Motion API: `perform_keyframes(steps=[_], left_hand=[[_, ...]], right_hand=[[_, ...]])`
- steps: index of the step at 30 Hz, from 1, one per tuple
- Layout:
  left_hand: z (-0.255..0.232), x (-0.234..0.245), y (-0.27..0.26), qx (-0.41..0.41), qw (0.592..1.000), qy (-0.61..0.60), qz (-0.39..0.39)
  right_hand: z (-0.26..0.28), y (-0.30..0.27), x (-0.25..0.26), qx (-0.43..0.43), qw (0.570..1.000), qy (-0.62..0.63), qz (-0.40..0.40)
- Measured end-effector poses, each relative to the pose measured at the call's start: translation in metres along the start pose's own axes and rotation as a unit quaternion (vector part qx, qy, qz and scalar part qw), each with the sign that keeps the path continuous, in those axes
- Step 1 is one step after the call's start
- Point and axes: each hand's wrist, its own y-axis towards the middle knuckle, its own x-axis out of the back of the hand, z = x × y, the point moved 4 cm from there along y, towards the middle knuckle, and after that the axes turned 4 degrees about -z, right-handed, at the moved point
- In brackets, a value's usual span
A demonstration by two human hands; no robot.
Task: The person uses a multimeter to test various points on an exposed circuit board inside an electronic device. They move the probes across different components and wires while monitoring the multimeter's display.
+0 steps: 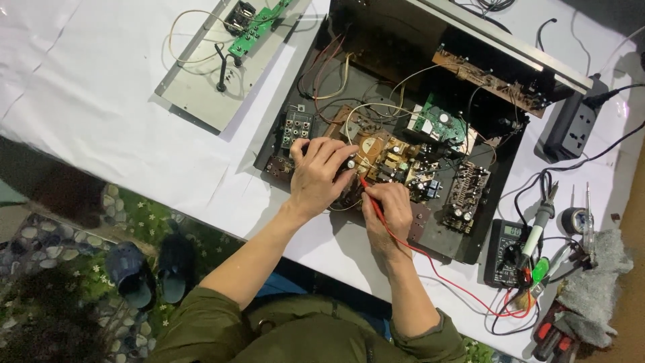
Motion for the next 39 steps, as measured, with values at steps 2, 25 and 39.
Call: perform_keyframes(steps=[2,25,39], left_hand=[[0.000,0.000,0.000,0.000,1.000,0.001,-0.001],[0.000,-0.001,0.000,0.002,1.000,-0.003,-0.007],[-0.001,0.001,0.001,0.005,1.000,-0.002,-0.012]], right_hand=[[0.001,0.000,0.000,-0.004,1.000,0.002,-0.001],[-0.005,-0.001,0.000,-0.020,1.000,-0.010,-0.021],[-0.006,-0.002,0.000,-0.019,1.000,-0.007,-0.015]])
